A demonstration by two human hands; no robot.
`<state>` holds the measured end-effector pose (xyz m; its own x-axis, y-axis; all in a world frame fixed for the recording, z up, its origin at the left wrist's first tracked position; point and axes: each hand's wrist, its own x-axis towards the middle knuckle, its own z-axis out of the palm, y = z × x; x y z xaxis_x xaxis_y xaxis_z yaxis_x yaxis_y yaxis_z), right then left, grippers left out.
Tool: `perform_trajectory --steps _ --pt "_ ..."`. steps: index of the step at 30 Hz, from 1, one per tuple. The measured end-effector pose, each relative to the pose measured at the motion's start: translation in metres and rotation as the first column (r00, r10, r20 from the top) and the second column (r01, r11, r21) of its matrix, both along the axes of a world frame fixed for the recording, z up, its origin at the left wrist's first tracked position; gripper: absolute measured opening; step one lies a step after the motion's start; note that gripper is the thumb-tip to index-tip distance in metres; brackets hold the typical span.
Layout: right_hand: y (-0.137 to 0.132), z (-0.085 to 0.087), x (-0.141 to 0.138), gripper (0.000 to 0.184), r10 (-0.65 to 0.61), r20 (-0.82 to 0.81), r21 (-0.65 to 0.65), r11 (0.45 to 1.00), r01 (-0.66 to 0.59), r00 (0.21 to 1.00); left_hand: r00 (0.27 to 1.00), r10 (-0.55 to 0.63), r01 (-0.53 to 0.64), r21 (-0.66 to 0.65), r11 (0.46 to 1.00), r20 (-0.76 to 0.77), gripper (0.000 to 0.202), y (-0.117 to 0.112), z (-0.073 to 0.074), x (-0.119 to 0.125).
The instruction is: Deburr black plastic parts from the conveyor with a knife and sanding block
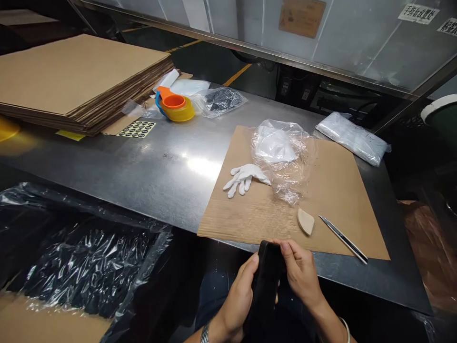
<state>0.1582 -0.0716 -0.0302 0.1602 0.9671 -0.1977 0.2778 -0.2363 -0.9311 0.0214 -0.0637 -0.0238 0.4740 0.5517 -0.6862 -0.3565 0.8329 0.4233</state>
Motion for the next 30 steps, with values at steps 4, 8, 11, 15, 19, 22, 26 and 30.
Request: perform_trajectory --steps 4,8,11,15,19,22,26,30 --pt "-0.010 -0.006 -0.004 0.044 0.059 -0.022 -0.008 0.998 -0.059 0.998 0.992 0.052 -0.023 -0.241 0.970 0.117 0.046 0.010 0.004 0.001" --pt "-0.031 -0.013 -0.009 0.071 0.256 -0.186 0.018 0.966 -0.257 0.949 0.966 0.195 -0.138 -0.303 0.943 0.168 0.044 0.020 0.007 -0.002" --pt "-0.038 -0.013 -0.002 0.076 0.350 -0.466 0.032 0.925 -0.379 0.812 0.965 0.217 -0.157 -0.340 0.927 0.147 0.043 0.021 0.008 -0.002" --pt "-0.033 -0.012 0.006 0.063 0.220 -0.613 -0.022 0.955 -0.295 0.759 0.978 0.201 -0.195 -0.106 0.975 0.050 0.025 0.019 0.011 0.001" --pt "-0.019 -0.009 -0.006 0.063 -0.090 -0.555 -0.128 0.992 0.022 0.827 0.998 0.054 -0.059 0.127 0.990 0.044 0.038 0.016 0.015 0.003" --pt "-0.008 -0.006 -0.016 0.051 -0.268 -0.568 -0.217 0.961 0.172 0.778 0.998 0.001 -0.010 0.166 0.986 0.056 0.036 0.013 0.015 -0.001" --pt "-0.002 -0.002 -0.018 0.035 -0.436 -0.554 -0.325 0.897 0.298 0.709 0.992 -0.122 0.124 0.254 0.959 -0.025 0.037 0.009 0.015 -0.013" --pt "-0.002 0.000 -0.015 0.030 -0.384 -0.540 -0.314 0.917 0.245 0.749 0.960 -0.238 0.275 0.315 0.908 -0.151 0.026 0.004 0.016 -0.024"
